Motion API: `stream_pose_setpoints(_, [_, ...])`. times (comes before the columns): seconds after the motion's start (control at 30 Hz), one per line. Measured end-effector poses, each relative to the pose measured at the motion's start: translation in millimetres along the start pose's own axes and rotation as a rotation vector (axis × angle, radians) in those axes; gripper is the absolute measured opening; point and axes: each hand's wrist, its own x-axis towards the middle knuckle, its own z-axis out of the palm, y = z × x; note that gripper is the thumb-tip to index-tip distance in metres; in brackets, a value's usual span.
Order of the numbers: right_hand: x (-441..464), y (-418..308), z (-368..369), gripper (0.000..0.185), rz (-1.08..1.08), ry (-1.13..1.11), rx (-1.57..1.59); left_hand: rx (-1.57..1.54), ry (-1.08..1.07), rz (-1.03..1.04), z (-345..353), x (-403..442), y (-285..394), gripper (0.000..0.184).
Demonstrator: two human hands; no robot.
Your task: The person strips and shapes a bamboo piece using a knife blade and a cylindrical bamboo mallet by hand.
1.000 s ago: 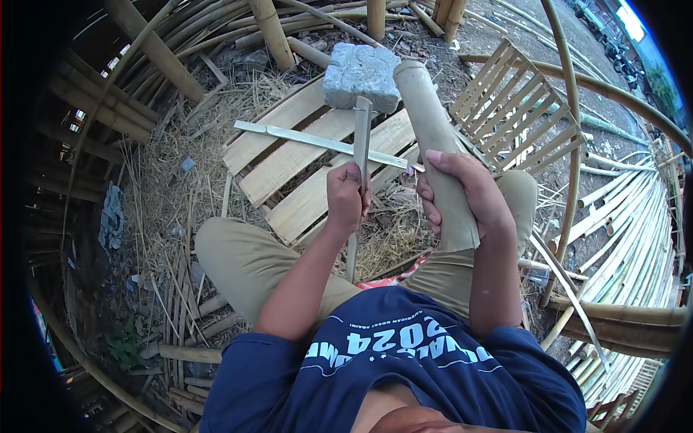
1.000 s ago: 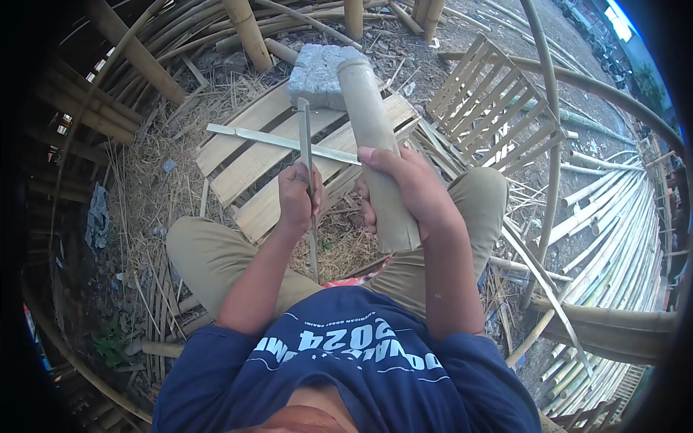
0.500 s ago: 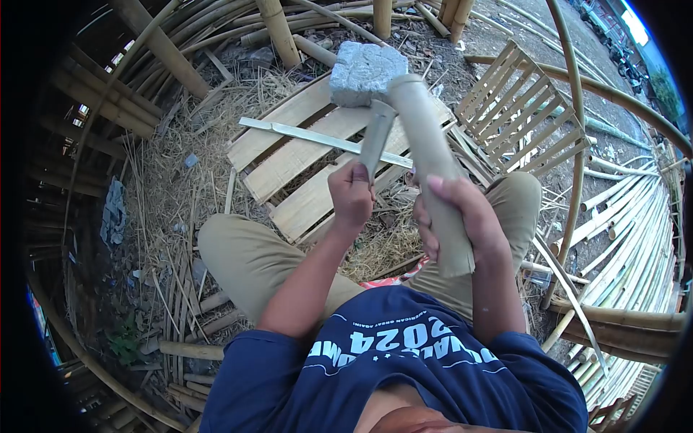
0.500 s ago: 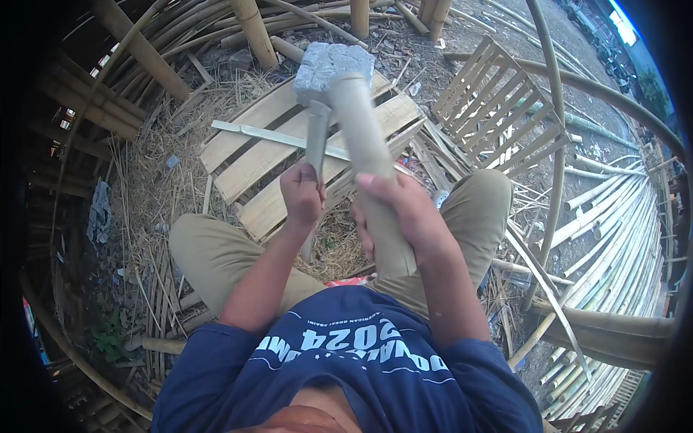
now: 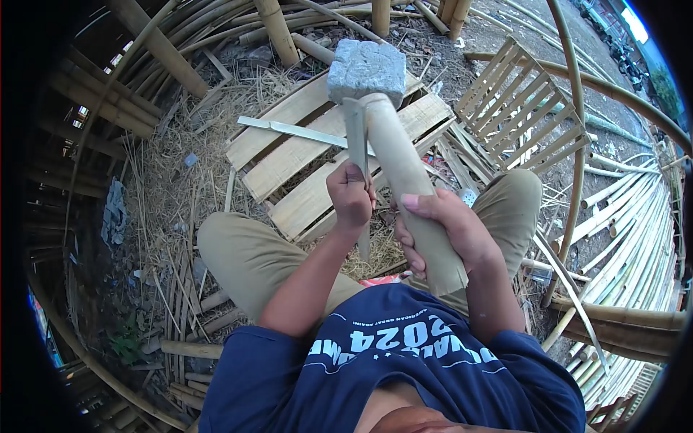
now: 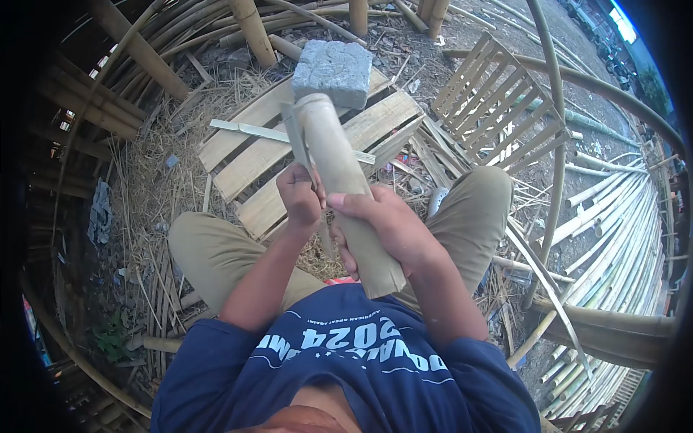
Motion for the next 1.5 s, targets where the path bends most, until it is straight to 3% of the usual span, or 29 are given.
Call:
stream_pose_setpoints(0.17, [10.5, -3.4, -23.3, 0.039, -0.111, 0.252, 0.397, 0.009, 0.103, -0.040, -11.6, 5.4, 4.9, 0.052])
stream_pose_setpoints(0.2, [7.6, -2.2, -12.1, 0.039, -0.136, 0.331, 0.285, 0.078, 0.081, -0.002, -9.2, 5.0, 5.3, 0.053])
stream_pose_setpoints(0.3, [-12.9, -5.4, -3.0, 0.039, -0.026, -0.130, 0.017, -0.029, -0.007, 0.013, -3.8, -0.6, -4.2, 0.052])
stream_pose_setpoints(0.47, [-10.0, -16.1, -20.7, 0.038, -0.143, 0.158, 0.049, -0.125, -0.093, -0.139, -7.0, 1.8, 5.6, 0.059])
stream_pose_setpoints(0.6, [-13.6, -31.0, -36.0, 0.038, -0.216, 0.110, 0.208, -0.147, -0.083, -0.119, -9.7, 3.7, 4.3, 0.059])
stream_pose_setpoints(0.73, [2.3, -22.5, -31.1, 0.038, -0.212, 0.234, 0.370, -0.089, -0.085, -0.092, -9.4, 4.4, 2.4, 0.059])
stream_pose_setpoints(0.83, [-3.5, -10.8, -9.7, 0.040, -0.093, -0.097, -0.077, -0.110, -0.121, -0.075, -4.5, -2.2, -3.0, 0.058])
stream_pose_setpoints(0.87, [-4.9, -12.3, -3.4, 0.041, -0.051, -0.122, -0.070, -0.129, -0.128, -0.073, -3.7, -5.2, -4.6, 0.058])
stream_pose_setpoints(1.13, [14.4, -20.5, -36.7, 0.037, -0.206, 0.321, 0.433, -0.147, -0.110, -0.127, -11.4, 3.4, 0.9, 0.058])
stream_pose_setpoints(1.23, [6.1, -9.5, -13.3, 0.040, -0.142, 0.123, -0.071, -0.156, -0.116, -0.090, -2.2, -3.7, -3.9, 0.058])
stream_pose_setpoints(1.27, [-1.2, -7.8, -3.7, 0.043, -0.049, -0.073, -0.058, -0.160, -0.119, -0.075, -0.1, -6.2, -6.4, 0.058])
stream_pose_setpoints(1.4, [-6.2, -12.6, 7.0, 0.042, -0.064, 0.076, 0.039, -0.129, -0.180, -0.034, -5.1, -4.1, -5.2, 0.059])
stream_pose_setpoints(1.5, [1.6, -7.5, -6.9, 0.039, -0.032, 0.060, 0.161, -0.177, -0.125, -0.059, -5.4, -1.9, -1.9, 0.059])
